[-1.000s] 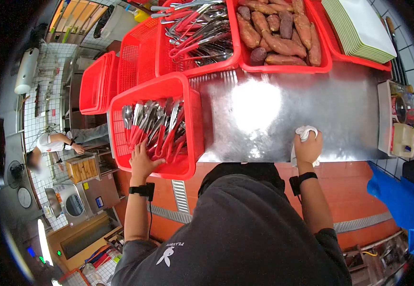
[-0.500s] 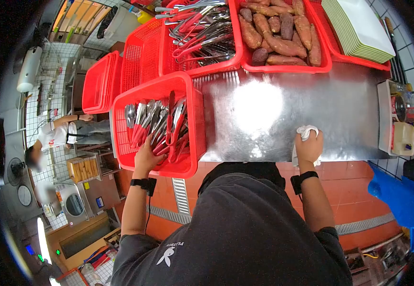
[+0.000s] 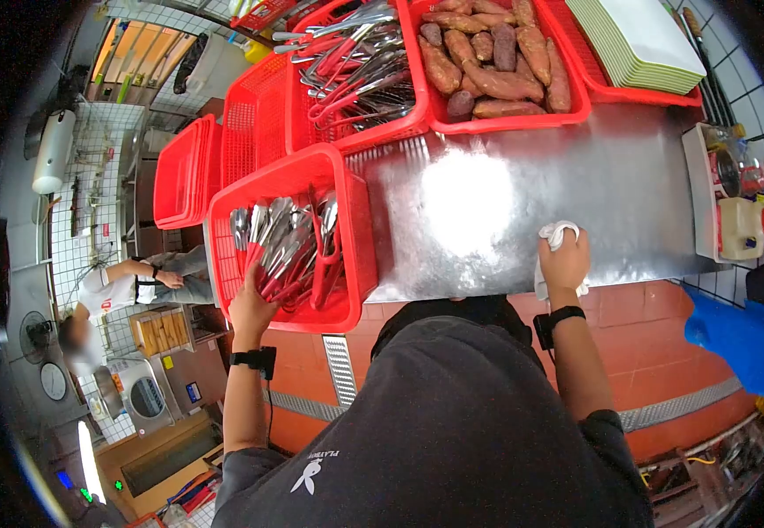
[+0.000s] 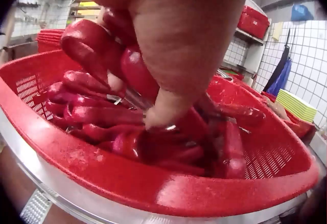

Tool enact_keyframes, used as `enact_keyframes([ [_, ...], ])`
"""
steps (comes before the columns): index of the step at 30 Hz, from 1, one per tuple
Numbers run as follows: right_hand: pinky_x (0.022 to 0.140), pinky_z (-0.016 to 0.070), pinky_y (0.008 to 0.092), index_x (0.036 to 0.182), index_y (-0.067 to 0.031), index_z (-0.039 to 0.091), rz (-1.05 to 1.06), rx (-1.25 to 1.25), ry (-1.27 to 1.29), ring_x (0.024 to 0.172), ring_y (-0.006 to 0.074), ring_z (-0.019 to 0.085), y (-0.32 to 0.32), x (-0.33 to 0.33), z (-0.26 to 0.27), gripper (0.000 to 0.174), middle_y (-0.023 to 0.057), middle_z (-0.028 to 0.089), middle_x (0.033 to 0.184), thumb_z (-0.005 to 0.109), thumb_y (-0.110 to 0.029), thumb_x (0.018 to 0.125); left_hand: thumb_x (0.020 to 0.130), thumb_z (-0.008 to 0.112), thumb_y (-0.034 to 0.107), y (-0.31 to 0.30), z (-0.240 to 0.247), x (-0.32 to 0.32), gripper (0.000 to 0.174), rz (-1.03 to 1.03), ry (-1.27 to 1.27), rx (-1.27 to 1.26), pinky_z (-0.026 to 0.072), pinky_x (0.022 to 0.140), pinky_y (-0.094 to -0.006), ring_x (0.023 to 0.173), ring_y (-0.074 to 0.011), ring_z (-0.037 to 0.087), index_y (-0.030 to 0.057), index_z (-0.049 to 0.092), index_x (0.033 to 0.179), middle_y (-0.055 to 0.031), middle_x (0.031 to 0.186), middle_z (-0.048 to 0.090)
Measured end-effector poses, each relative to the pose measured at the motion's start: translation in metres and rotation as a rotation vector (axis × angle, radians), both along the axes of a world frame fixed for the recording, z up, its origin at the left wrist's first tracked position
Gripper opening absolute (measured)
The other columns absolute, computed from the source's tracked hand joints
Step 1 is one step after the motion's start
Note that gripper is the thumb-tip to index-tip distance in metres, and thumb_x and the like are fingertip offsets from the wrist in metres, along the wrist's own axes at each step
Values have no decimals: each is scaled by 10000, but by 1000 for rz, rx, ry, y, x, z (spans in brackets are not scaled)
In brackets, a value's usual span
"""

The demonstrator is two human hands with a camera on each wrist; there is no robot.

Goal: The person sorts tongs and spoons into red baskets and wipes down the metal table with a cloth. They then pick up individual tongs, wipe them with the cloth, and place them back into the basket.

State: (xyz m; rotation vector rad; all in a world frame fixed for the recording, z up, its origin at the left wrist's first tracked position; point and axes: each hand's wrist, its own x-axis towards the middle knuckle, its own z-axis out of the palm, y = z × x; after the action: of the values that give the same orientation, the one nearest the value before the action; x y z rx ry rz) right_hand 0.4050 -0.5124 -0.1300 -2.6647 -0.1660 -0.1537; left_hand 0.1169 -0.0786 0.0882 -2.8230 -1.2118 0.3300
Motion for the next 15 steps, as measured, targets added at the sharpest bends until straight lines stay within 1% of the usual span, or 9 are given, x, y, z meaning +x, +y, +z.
enact_keyframes([
  [4,767,520,452,976,-79,656,-9,-13,-13,947,351,613,4,1,3,334,119,603,1050,731,-329,768,625,855,206,6,-14,-3,970,39,-32,-40,541,803,-460,1033,-343,655,211,358,1458,-115,1197,657],
  [6,766,520,453,974,-79,657,-4,-17,-32,947,352,613,6,1,5,329,119,602,1049,728,-327,769,628,848,199,7,-28,2,988,81,-15,-43,538,819,-472,1045,-363,648,210,331,1470,-154,1218,640],
  [7,765,519,454,971,-80,658,-5,-25,-44,947,354,612,5,1,6,324,120,602,1048,726,-325,771,636,843,193,3,-31,10,999,128,-26,-77,533,844,-483,1068,-386,637,207,310,1481,-179,1244,623],
  [10,765,519,459,985,-79,651,20,-35,-6,949,359,611,4,3,7,333,125,595,1062,717,-328,774,652,836,195,-2,-43,22,989,188,-81,-95,529,862,-484,1085,-400,630,200,305,1487,-194,1256,616],
  [11,765,519,459,985,-79,651,27,-31,-10,949,359,611,5,3,9,333,125,595,1062,717,-328,774,663,837,198,-1,-46,23,991,174,-92,-96,521,883,-483,1102,-402,622,188,296,1493,-200,1273,606],
  [13,766,518,467,1007,-75,641,-8,-20,19,955,367,609,9,0,15,352,134,586,1079,707,-333,777,668,834,194,-2,-44,28,990,163,-99,-89,518,890,-481,1107,-400,619,184,290,1496,-201,1273,605],
  [15,766,517,471,1015,-72,636,7,-20,11,957,372,607,9,-1,15,361,139,583,1084,704,-335,777,673,837,196,-7,-38,36,988,146,-86,-104,514,894,-479,1114,-395,612,170,294,1498,-201,1263,605],
])
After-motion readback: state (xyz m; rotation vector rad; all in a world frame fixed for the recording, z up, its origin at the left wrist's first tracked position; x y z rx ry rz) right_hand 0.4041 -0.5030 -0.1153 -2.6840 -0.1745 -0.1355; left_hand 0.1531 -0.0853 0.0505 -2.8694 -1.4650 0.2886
